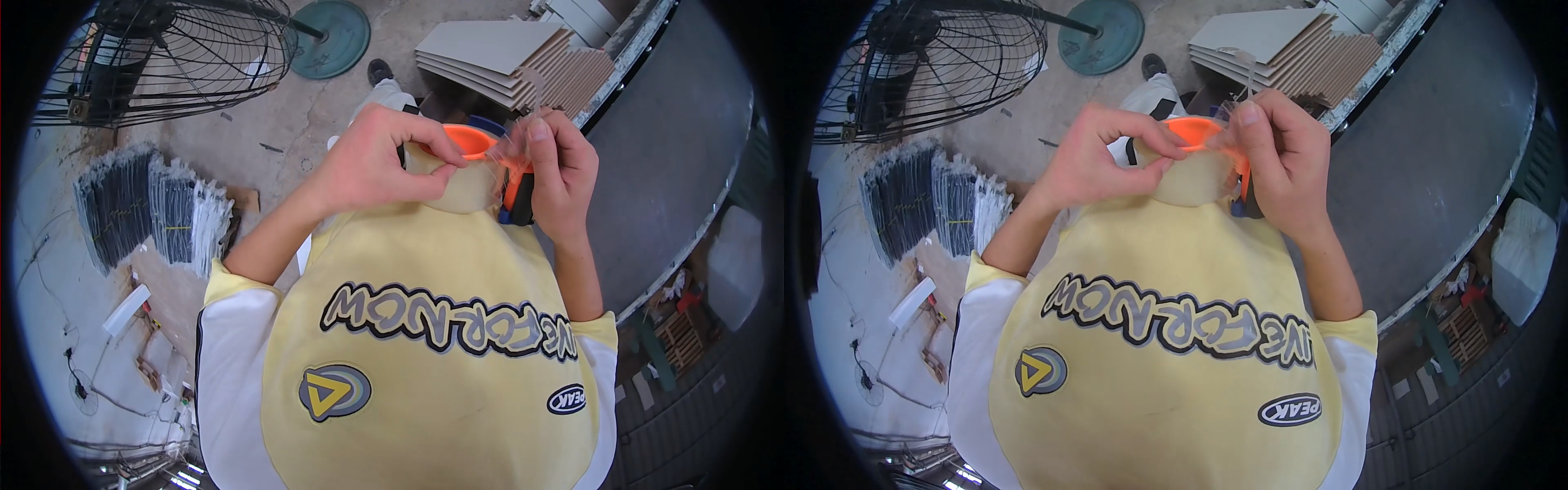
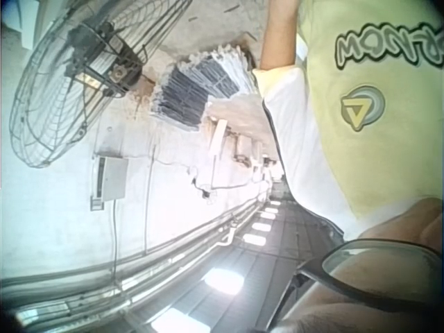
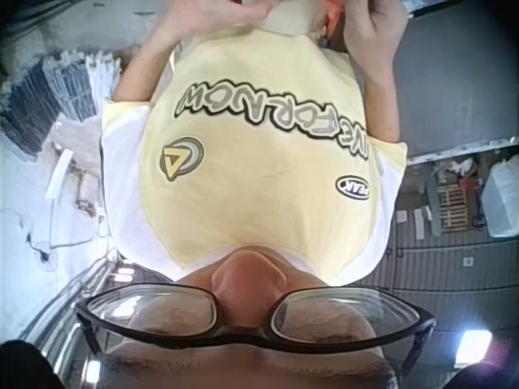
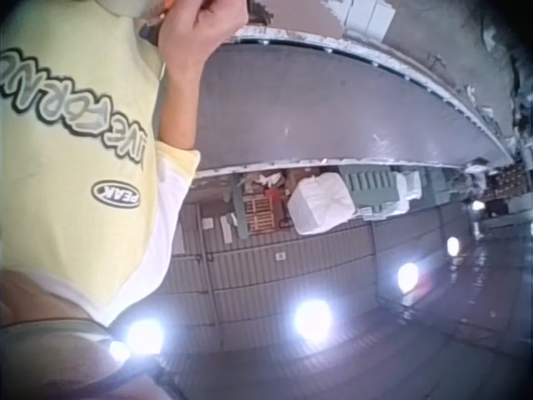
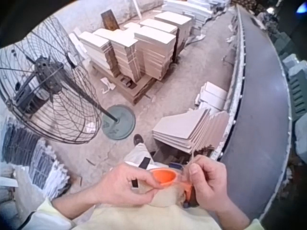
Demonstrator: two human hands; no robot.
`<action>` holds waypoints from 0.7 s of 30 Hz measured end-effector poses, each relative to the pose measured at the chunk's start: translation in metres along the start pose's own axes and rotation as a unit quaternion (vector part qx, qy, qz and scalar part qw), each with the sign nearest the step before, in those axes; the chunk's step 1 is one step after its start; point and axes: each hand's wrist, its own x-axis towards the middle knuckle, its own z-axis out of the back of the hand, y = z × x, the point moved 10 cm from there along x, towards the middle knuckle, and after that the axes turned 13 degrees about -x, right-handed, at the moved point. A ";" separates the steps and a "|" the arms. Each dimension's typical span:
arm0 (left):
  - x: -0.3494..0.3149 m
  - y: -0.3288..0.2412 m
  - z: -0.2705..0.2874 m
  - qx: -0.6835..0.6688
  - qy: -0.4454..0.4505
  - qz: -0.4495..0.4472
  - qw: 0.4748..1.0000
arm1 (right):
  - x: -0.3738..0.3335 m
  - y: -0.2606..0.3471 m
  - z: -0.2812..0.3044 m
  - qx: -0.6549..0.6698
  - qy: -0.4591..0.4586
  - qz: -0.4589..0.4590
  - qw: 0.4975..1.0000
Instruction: The person picks up a roll of tape and a tape dispenser, threads the tape through the dispenser rollers, and secures the end of the tape against the cutting edge.
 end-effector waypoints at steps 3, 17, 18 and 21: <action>-0.001 -0.002 -0.002 0.012 -0.011 -0.025 1.000 | -0.001 -0.004 0.001 0.012 -0.005 0.000 1.000; 0.005 -0.017 -0.002 0.094 -0.013 -0.067 0.993 | -0.006 -0.003 0.003 0.045 -0.028 0.000 0.999; 0.007 -0.017 -0.003 0.085 -0.002 -0.058 0.995 | -0.007 -0.003 0.003 0.046 -0.027 -0.005 0.999; 0.010 -0.020 -0.004 0.080 0.015 -0.038 0.996 | -0.007 -0.004 0.005 0.050 -0.050 0.003 0.997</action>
